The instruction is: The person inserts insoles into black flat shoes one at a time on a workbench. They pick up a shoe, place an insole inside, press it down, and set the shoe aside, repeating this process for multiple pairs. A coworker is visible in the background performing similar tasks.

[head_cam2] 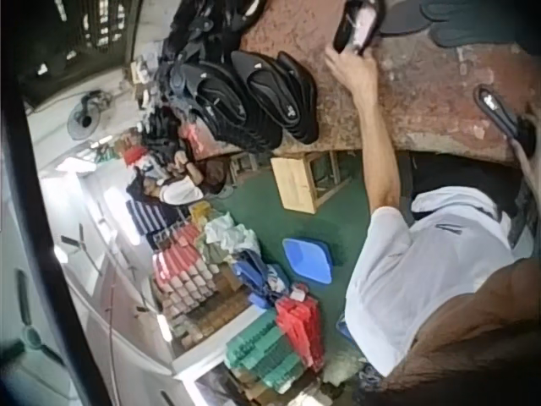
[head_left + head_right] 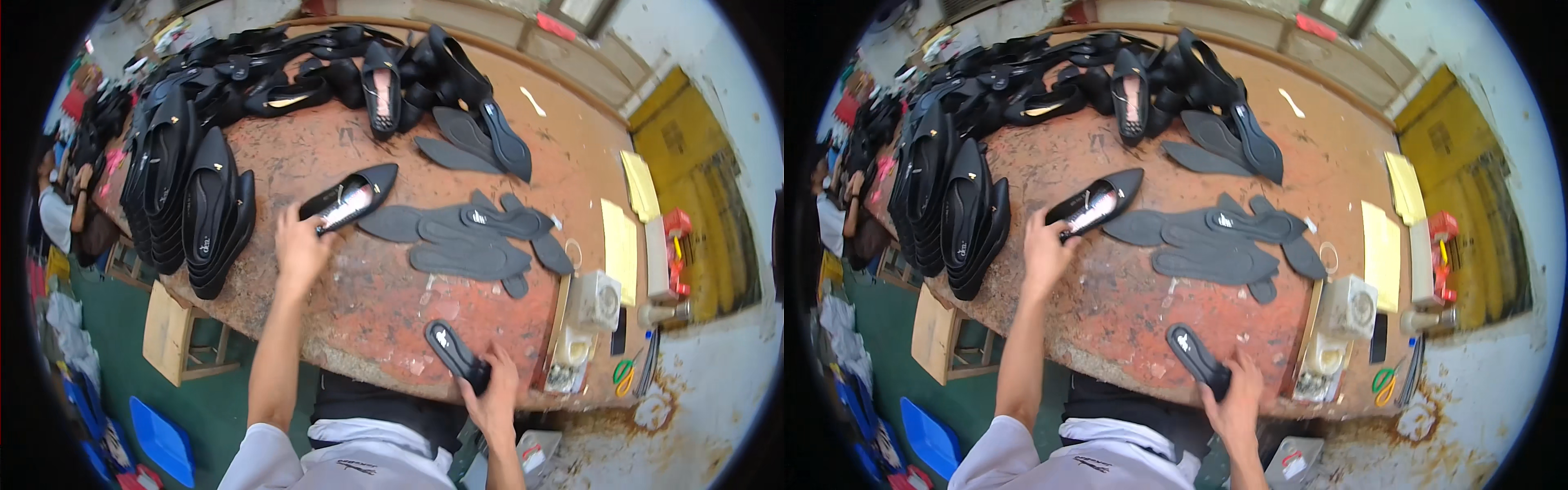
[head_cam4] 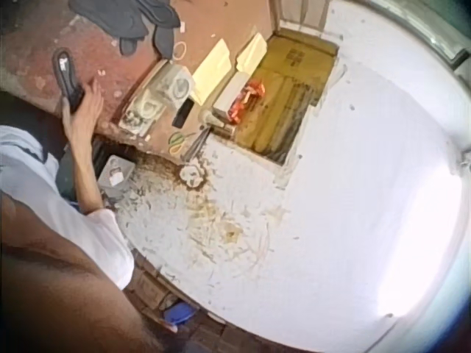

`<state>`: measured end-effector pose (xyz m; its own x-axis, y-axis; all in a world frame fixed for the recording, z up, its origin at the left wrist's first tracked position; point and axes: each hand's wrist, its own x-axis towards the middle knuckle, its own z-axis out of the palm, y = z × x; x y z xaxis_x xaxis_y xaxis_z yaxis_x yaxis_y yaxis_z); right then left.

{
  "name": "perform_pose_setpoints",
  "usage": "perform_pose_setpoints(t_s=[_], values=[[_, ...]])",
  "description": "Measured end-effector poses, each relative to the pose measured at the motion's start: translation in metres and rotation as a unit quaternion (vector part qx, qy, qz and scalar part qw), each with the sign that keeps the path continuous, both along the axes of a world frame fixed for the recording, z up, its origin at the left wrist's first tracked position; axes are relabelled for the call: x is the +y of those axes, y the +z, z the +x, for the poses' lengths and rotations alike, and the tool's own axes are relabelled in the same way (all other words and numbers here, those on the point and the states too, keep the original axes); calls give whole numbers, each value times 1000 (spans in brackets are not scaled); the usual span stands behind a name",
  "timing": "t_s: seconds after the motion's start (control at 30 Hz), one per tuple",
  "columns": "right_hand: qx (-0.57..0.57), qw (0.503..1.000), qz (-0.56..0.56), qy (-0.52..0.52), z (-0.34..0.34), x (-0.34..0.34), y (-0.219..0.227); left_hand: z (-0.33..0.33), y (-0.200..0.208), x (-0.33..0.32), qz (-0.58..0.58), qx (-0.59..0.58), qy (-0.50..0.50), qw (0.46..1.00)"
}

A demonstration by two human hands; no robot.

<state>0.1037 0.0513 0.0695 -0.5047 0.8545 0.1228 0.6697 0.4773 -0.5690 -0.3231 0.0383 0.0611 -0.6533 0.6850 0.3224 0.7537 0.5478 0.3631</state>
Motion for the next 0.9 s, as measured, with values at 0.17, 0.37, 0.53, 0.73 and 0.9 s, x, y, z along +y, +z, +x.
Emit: perform_pose_setpoints(t_s=[0.17, 0.37, 0.53, 0.73, 0.9], values=[[14, 996, -40, 84, -24, 0, -5, 31, 3, -65, 187, -44, -65, 979], [97, 990, -55, 88, 0, 8, 86, 119, 19, -121, 122, -185, -308, 925], [-24, 980, -10, 199, -10, 27, 77, 165, 3, -118, 63, -218, -342, 912], [-32, 970, -23, 240, -40, 18, 41, 196, 1, -137, -19, -211, -244, 946], [2, 965, -51, 258, -63, 14, 23, 195, 9, -134, -59, -226, -255, 938]])
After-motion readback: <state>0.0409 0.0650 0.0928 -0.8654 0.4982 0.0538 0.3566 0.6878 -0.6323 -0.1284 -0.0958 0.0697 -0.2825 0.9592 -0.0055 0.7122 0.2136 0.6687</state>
